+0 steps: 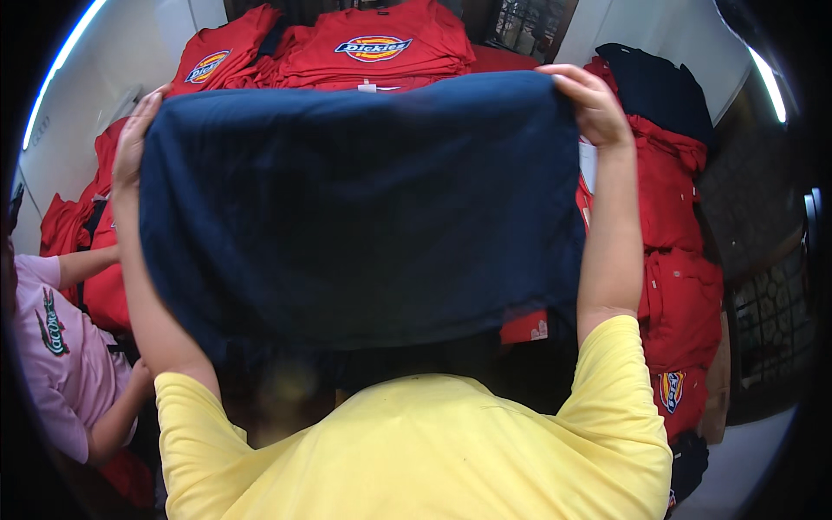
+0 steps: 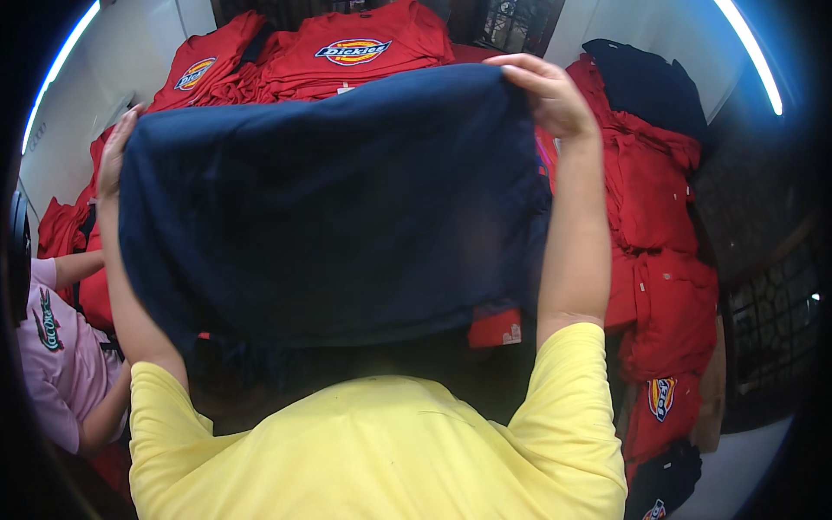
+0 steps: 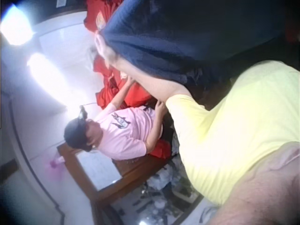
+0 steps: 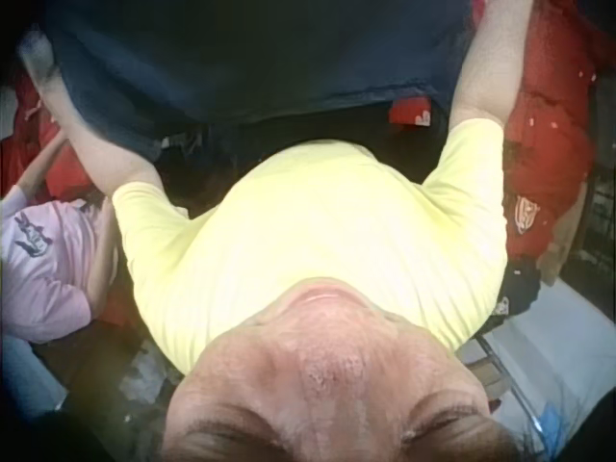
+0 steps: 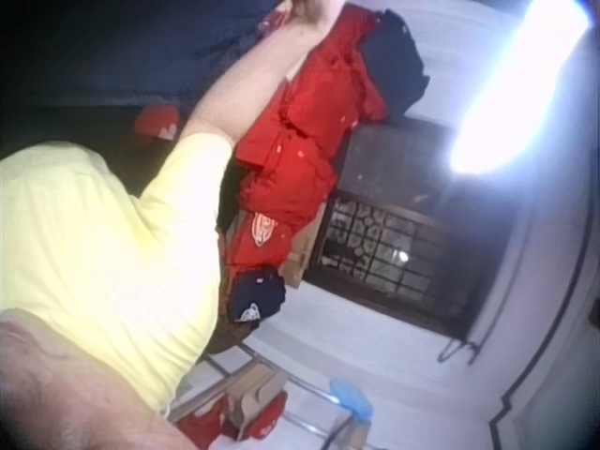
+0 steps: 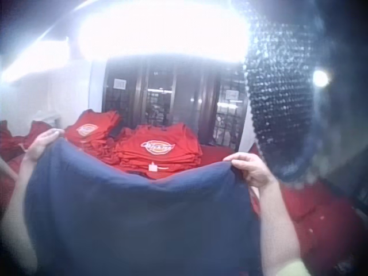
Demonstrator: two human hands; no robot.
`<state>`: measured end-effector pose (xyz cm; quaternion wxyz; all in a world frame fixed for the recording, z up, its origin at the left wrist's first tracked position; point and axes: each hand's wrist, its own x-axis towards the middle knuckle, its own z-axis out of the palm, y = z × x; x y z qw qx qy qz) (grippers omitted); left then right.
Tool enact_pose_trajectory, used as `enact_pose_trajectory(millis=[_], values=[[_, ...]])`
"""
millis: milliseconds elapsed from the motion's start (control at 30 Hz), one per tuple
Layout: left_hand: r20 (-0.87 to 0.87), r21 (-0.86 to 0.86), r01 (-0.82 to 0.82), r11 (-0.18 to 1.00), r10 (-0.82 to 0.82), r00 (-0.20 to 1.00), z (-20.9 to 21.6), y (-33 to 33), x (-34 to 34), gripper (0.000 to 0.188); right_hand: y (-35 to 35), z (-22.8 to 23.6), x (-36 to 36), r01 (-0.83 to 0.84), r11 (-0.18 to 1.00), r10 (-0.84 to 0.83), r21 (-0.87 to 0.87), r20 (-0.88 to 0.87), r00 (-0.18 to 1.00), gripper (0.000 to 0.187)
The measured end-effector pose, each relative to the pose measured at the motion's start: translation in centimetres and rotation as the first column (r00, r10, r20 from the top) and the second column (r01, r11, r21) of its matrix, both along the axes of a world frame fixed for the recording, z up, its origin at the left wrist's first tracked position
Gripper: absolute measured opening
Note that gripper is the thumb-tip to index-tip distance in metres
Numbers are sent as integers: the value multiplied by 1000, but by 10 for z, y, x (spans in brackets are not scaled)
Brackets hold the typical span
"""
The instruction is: The person separates a stack of navy shirts by cutting connecting threads with scissors and then folds the individual shirts on a red-covered table.
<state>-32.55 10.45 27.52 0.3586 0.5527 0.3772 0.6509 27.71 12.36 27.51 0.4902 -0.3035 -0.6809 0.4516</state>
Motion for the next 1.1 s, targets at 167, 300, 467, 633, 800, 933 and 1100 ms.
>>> enact_pose_trajectory(millis=[167, 300, 467, 633, 800, 933, 1100], values=[[128, -329, 240, 914, -209, 970, -111, 39, 41, 69, 47, -91, -25, 394, 918, -392, -50, 46, 919, 62], [-215, -616, -10, 787, -156, 964, -227, 2, 45, 59, 15, -161, -22, 415, 897, -338, -151, 372, 865, 51], [226, -535, 255, 805, -155, 962, -264, -50, 10, 42, -56, -242, -13, 325, 902, -172, -284, 454, 874, 46], [295, -490, 322, 810, -193, 936, -269, -47, 3, 33, -75, -288, -24, 512, 853, -472, 97, 563, 679, 47], [221, -351, 272, 896, -203, 954, -257, -37, -8, 31, -45, -276, -20, 556, 827, -541, 85, 389, 746, 29], [-74, -561, -175, 809, 162, 984, -273, -13, -27, 16, -4, -258, -26, 340, 798, -492, -497, -213, 844, 10], [67, -561, -159, 813, 236, 969, -299, -4, 6, 22, 15, -293, -20, 642, 661, -630, -387, 179, 756, 17]])
